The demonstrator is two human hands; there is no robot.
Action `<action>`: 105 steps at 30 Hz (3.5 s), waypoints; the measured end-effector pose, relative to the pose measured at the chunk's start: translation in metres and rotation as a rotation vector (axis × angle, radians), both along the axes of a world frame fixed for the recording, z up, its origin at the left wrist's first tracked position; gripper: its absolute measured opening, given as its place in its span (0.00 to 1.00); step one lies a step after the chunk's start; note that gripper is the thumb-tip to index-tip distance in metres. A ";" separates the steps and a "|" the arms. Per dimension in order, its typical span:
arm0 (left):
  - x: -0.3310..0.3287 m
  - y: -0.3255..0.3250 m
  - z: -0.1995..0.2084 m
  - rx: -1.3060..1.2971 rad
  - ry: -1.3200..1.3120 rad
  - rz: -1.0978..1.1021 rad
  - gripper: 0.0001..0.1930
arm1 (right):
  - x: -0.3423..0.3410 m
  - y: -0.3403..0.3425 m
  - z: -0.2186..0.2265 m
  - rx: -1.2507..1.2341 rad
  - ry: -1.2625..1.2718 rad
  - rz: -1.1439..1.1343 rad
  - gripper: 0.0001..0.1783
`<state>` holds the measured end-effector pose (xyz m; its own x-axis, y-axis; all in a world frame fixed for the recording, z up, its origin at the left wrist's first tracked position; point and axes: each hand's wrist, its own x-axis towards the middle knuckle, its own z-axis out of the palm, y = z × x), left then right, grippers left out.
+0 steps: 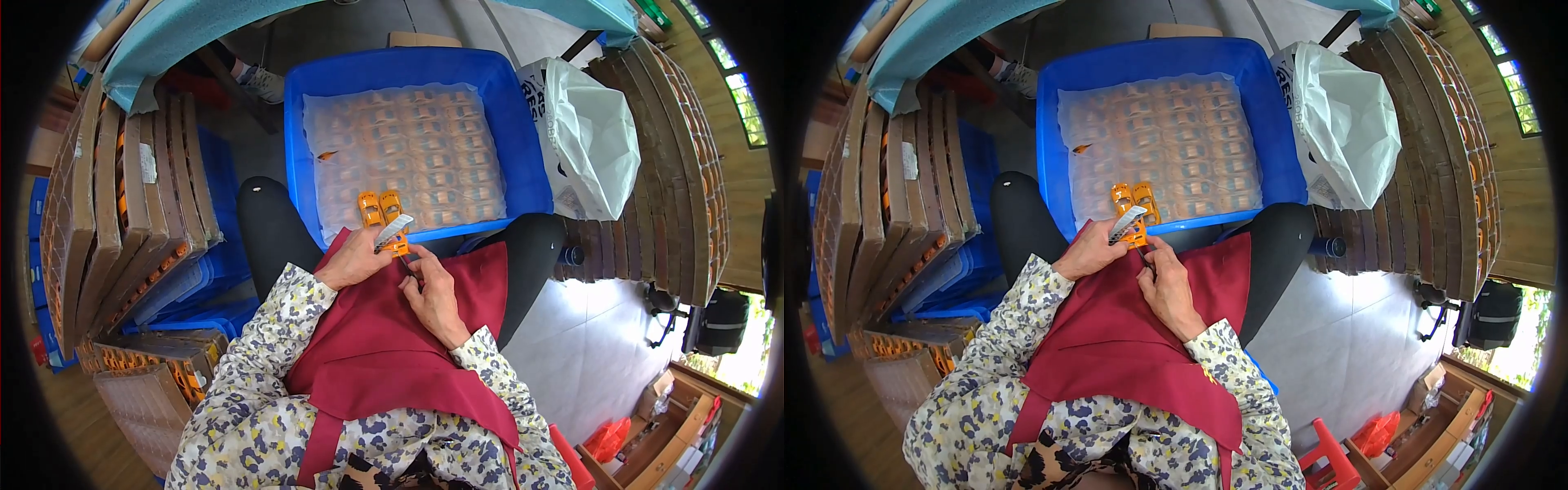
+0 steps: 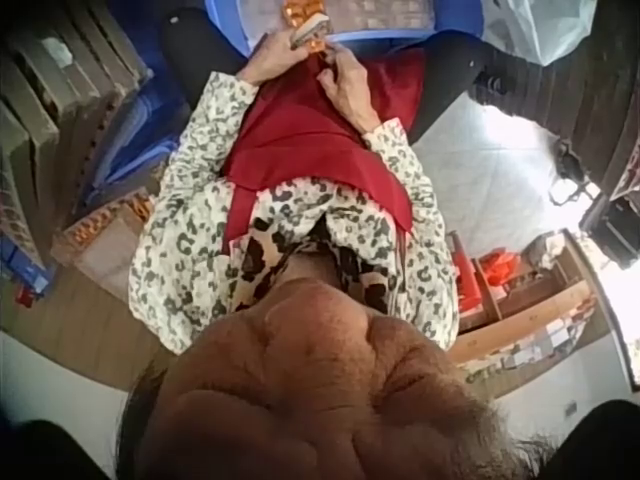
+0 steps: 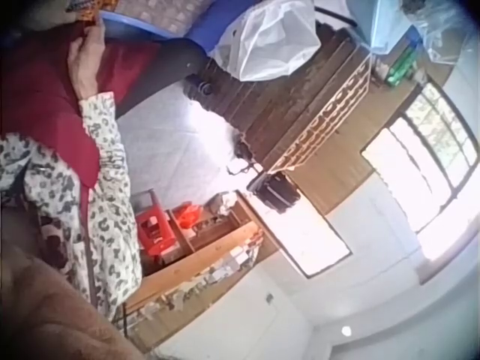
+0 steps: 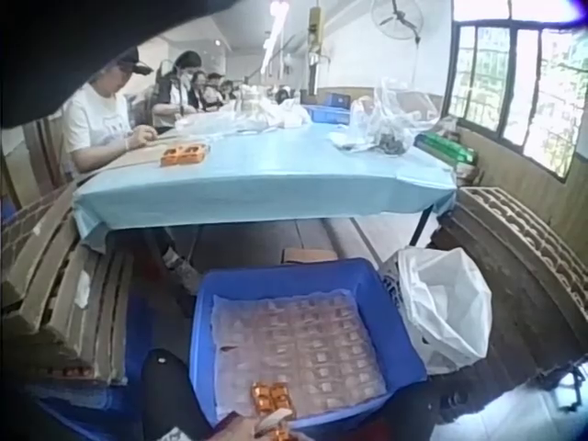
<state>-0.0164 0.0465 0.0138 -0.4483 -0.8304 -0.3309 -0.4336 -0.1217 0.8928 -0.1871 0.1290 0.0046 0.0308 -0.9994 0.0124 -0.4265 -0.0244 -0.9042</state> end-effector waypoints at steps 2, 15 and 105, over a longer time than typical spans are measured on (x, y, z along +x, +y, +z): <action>0.001 0.001 -0.004 -0.016 0.018 0.011 0.16 | 0.001 0.000 0.001 -0.006 0.000 -0.004 0.09; 0.007 -0.008 -0.008 -0.155 -0.088 -0.032 0.17 | 0.000 -0.008 0.010 0.079 -0.133 -0.029 0.09; -0.019 -0.018 0.068 0.292 1.222 0.385 0.21 | 0.006 -0.032 0.097 -0.447 0.154 -0.108 0.18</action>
